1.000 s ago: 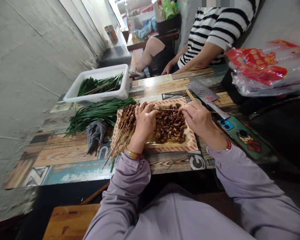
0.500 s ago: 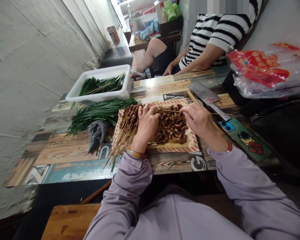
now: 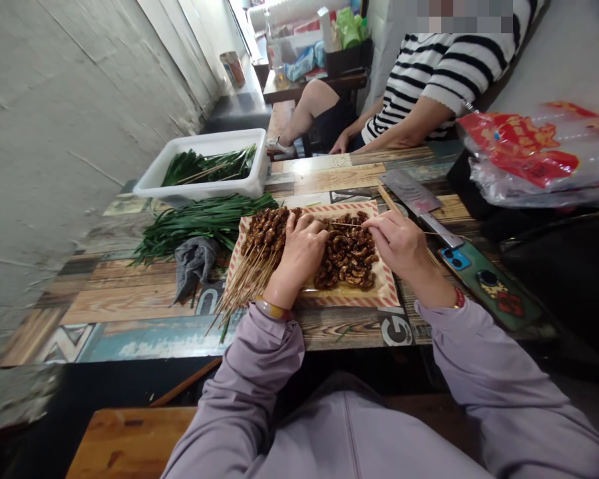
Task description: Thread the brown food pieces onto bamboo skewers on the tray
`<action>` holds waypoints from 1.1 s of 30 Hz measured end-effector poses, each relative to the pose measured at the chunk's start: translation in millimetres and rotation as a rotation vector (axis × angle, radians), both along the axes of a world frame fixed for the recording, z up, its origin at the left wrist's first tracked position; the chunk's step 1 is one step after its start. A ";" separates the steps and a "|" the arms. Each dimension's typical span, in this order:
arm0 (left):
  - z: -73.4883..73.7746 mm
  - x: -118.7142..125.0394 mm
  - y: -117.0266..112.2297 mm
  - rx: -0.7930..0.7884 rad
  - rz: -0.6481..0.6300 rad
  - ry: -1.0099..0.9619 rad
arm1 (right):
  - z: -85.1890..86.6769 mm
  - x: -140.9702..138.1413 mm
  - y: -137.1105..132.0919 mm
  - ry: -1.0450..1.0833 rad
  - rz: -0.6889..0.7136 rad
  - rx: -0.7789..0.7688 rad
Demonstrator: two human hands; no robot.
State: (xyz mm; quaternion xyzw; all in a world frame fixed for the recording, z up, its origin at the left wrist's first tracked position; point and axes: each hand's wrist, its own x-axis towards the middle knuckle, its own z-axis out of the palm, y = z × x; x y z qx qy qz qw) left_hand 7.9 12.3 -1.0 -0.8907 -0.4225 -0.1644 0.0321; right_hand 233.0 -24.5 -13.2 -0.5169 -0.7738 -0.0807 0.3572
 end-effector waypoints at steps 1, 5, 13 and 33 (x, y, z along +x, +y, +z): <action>-0.4 0.1 0.4 0.001 -0.001 0.012 | 0.6 -0.4 -0.4 0.002 -0.001 0.003; 0.5 1.3 0.6 -0.011 0.029 0.070 | 3.8 -2.4 -2.3 0.012 0.001 0.012; 3.5 3.6 -1.9 -0.100 0.108 0.098 | 1.1 -0.6 -0.7 0.023 0.019 0.014; 9.4 -8.3 1.5 -0.081 0.051 -0.023 | 2.4 0.0 -1.3 0.052 0.008 0.011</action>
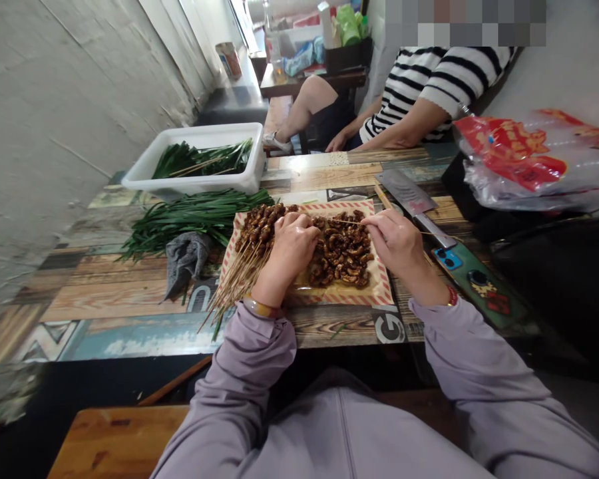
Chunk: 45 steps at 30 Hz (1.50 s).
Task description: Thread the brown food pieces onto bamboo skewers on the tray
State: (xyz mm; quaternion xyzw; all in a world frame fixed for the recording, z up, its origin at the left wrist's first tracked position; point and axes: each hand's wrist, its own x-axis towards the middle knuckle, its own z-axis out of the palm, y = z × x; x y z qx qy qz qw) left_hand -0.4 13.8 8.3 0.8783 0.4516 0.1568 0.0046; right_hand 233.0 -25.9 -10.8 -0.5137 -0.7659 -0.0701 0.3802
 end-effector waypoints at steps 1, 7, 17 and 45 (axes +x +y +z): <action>-0.6 0.5 -0.4 0.010 -0.008 0.019 | -0.4 0.2 0.3 -0.003 0.004 0.000; 0.2 1.8 -1.1 0.002 -0.017 0.016 | -1.5 0.4 0.8 0.003 0.005 0.006; 3.3 -8.1 0.5 -0.086 -0.123 0.127 | 0.0 0.2 0.1 0.000 0.002 -0.012; -4.4 2.7 5.4 -0.084 -0.045 -0.192 | 0.6 0.2 -1.4 0.015 0.003 -0.019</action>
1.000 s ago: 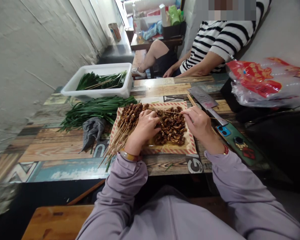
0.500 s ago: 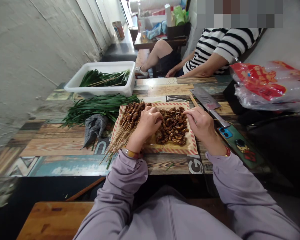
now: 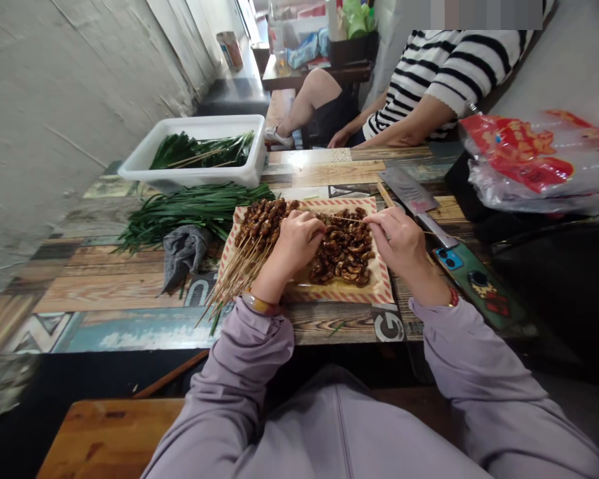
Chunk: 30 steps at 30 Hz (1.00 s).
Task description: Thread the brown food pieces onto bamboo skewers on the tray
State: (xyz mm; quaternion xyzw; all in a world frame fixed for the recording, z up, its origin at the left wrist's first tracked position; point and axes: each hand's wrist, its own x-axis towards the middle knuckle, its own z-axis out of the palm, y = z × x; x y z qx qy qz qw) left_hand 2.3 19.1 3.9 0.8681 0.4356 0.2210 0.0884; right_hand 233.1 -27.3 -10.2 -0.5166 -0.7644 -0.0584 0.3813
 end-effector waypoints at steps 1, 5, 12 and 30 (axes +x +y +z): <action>0.2 -0.4 0.3 -0.004 -0.014 0.001 | 0.0 0.0 0.0 0.001 0.003 -0.003; -3.2 0.4 -0.2 -0.017 -0.067 0.023 | 0.5 0.1 0.0 0.001 0.009 -0.020; -5.5 10.8 -4.6 0.018 0.019 0.130 | -0.7 -1.0 0.5 -0.012 0.012 -0.020; -9.0 24.6 -8.9 0.050 0.047 0.103 | -0.2 -3.3 0.3 -0.018 0.008 0.000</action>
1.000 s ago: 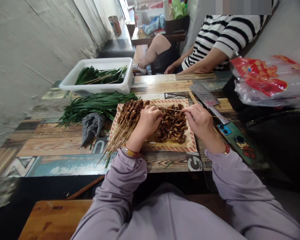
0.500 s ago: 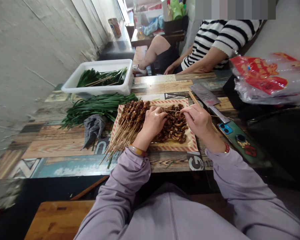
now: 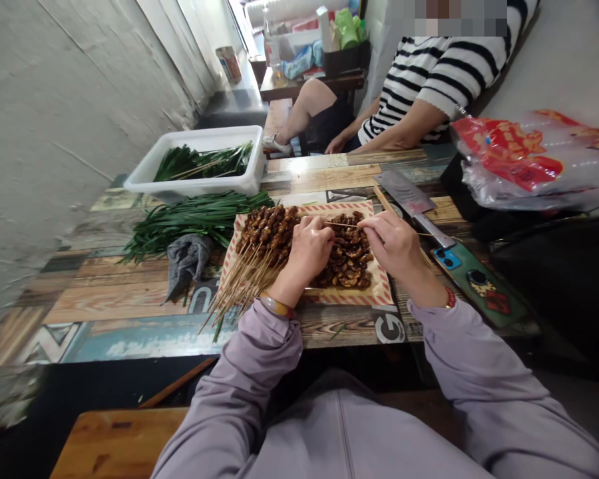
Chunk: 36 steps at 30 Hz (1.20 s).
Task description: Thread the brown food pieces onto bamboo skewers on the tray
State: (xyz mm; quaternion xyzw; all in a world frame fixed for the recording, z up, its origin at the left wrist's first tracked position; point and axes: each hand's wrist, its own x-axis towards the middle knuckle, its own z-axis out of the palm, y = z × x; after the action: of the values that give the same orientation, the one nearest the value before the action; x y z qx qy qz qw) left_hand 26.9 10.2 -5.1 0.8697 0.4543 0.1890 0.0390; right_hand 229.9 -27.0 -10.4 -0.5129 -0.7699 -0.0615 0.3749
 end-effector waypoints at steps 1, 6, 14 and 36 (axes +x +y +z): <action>-1.1 -2.6 1.8 0.006 0.004 -0.030 | 0.3 0.4 -0.1 0.002 -0.001 -0.004; 0.0 -19.8 11.0 0.031 0.018 -0.133 | 2.0 1.3 -1.0 0.018 0.002 -0.005; 11.0 -21.2 2.8 0.003 -0.027 -0.024 | 3.5 0.2 -2.1 0.005 0.004 0.002; 6.4 -7.6 -2.9 -0.037 -0.048 0.162 | 4.7 -2.6 -3.0 0.001 -0.001 -0.005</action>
State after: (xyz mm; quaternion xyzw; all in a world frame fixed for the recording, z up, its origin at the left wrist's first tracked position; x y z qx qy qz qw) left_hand 19.2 7.3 1.3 0.8919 0.4384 0.1085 0.0225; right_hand 227.3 -29.9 -5.7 -0.5141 -0.7696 -0.0594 0.3742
